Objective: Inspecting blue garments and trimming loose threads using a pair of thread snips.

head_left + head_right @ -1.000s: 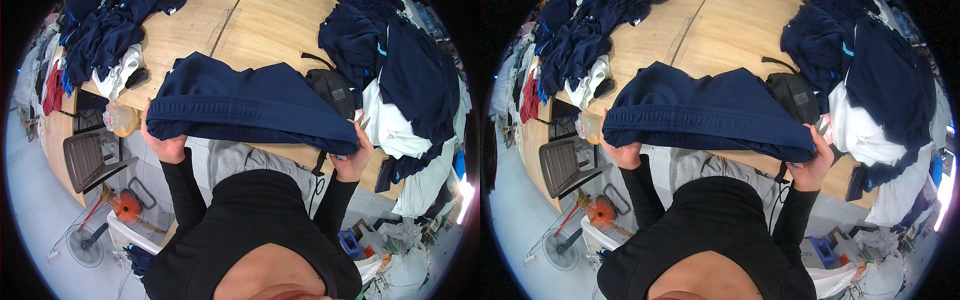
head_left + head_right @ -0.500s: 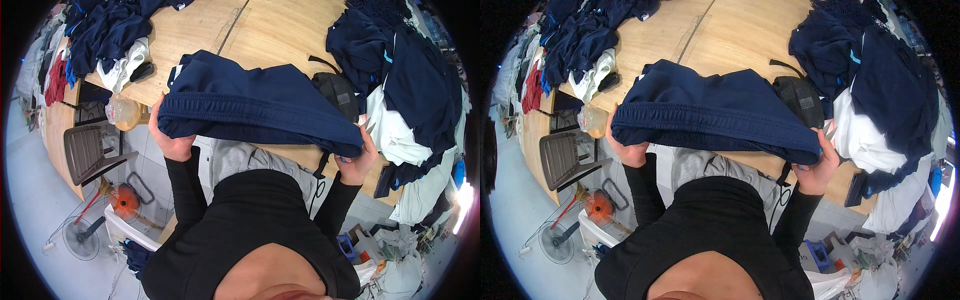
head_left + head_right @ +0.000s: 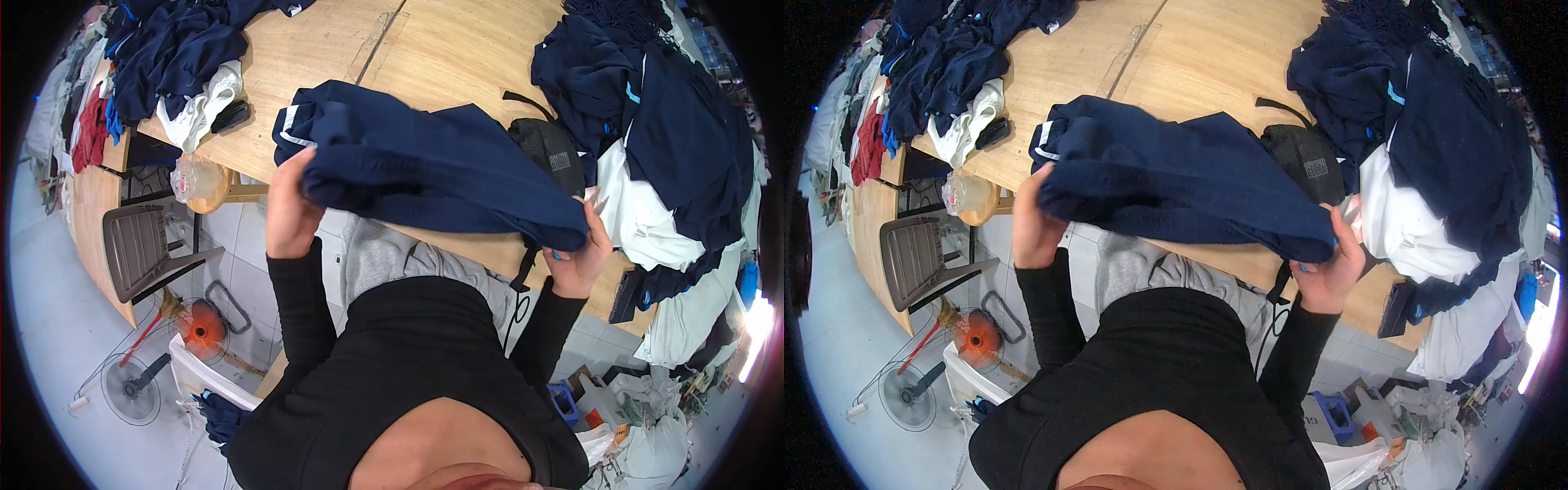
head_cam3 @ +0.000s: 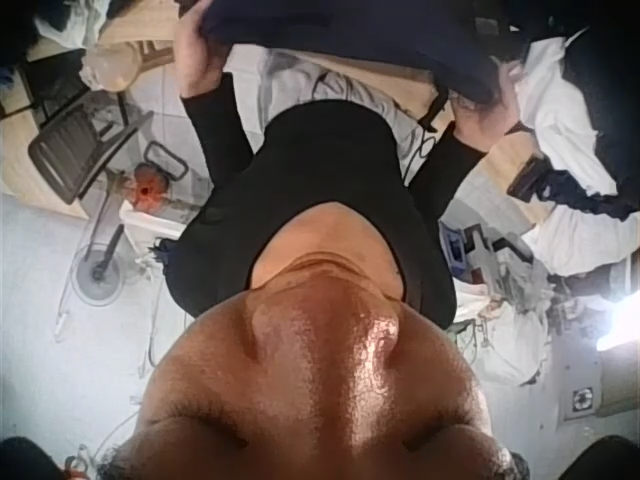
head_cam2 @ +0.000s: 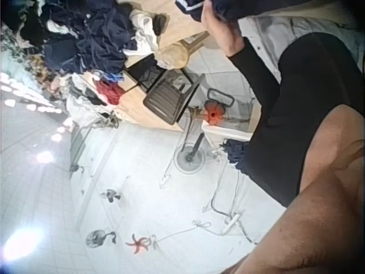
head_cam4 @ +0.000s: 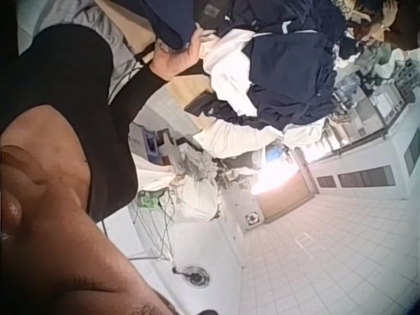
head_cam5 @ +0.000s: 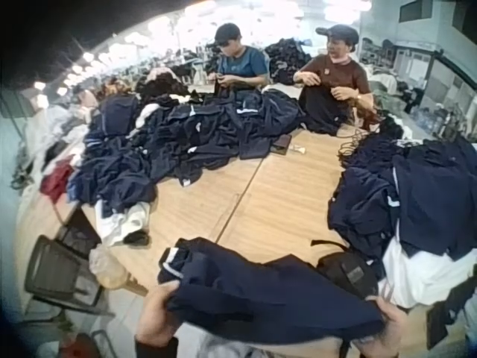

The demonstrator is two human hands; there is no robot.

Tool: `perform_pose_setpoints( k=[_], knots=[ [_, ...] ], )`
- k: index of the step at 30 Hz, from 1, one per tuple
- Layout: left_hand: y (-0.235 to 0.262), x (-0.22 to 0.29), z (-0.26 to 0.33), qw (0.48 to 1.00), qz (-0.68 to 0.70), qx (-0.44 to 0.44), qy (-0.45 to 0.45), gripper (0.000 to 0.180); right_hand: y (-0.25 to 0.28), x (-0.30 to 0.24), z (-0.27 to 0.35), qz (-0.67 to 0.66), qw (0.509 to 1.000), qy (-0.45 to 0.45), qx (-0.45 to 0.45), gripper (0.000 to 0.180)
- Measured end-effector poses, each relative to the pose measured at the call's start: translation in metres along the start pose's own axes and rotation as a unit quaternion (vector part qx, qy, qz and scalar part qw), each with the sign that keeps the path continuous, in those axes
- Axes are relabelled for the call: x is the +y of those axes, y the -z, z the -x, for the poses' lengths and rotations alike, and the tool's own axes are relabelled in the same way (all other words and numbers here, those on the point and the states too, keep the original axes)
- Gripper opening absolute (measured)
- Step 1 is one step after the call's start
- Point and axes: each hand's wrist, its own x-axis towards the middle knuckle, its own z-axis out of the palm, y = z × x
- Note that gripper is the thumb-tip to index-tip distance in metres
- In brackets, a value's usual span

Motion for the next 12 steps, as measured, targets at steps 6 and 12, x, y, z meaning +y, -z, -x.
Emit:
perform_pose_setpoints(
  k=[6,12],
  knots=[
    [-0.06,-0.044,0.005,0.893,-0.361,-0.099,-0.251,0.026,-0.03,0.024,0.004,0.015,0.999,-0.024,0.015,0.014],
    [-0.091,-0.116,-0.031,0.646,-0.629,-0.255,-0.348,0.075,-0.034,0.012,0.015,0.023,0.998,-0.013,-0.06,0.021]
  ],
)
